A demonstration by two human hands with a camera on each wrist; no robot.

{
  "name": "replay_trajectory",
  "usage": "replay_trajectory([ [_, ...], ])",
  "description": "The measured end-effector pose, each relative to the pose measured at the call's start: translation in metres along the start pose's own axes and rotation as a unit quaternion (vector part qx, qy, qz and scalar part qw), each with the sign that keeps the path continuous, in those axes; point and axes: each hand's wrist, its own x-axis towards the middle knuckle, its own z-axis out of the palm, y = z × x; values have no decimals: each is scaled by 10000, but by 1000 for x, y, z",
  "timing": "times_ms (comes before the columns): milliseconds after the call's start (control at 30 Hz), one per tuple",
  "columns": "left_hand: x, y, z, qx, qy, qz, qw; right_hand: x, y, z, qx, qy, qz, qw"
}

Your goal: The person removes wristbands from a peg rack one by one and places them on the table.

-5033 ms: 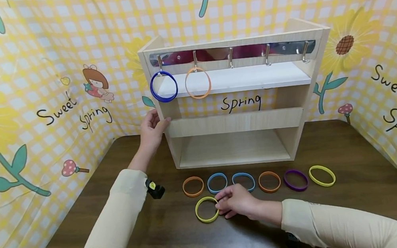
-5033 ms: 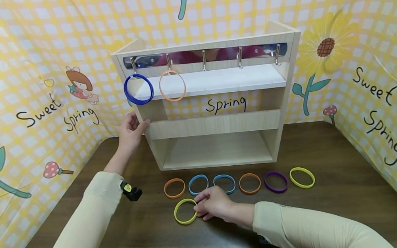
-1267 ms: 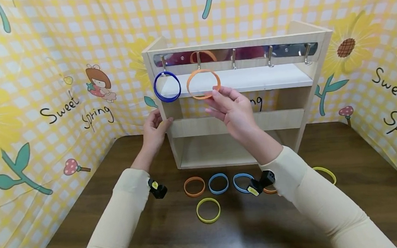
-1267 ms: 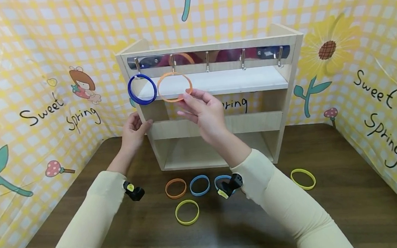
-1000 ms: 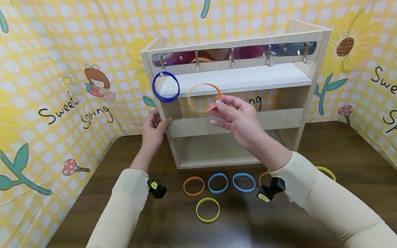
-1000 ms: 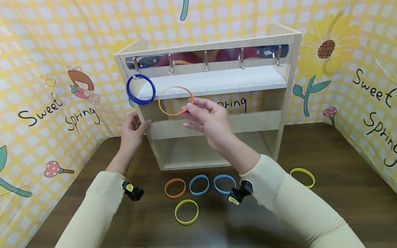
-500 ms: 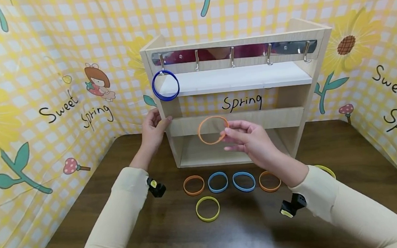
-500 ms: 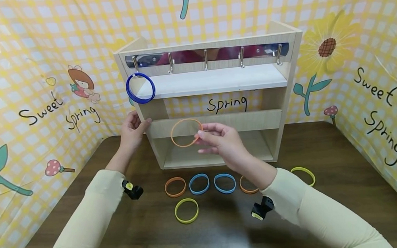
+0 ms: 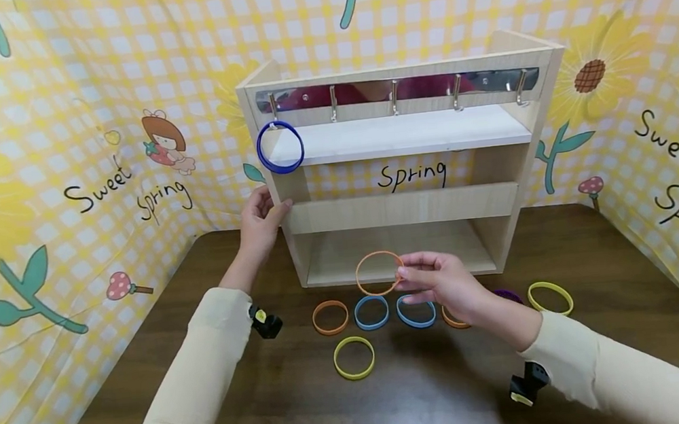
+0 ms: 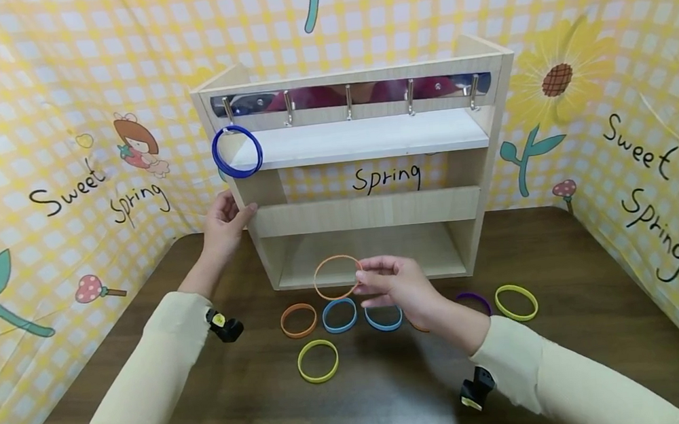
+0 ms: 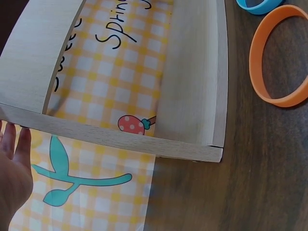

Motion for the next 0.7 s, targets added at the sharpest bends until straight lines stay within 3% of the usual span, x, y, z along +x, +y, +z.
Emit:
replay_trajectory([
  [400, 0, 0, -2, 130, -6, 26, 9999, -16, 47, -15, -502, -257, 538, 9970],
  [700, 1, -1, -2, 191, -68, 67, 9998, -22, 65, -25, -696, -519, 838, 9927],
])
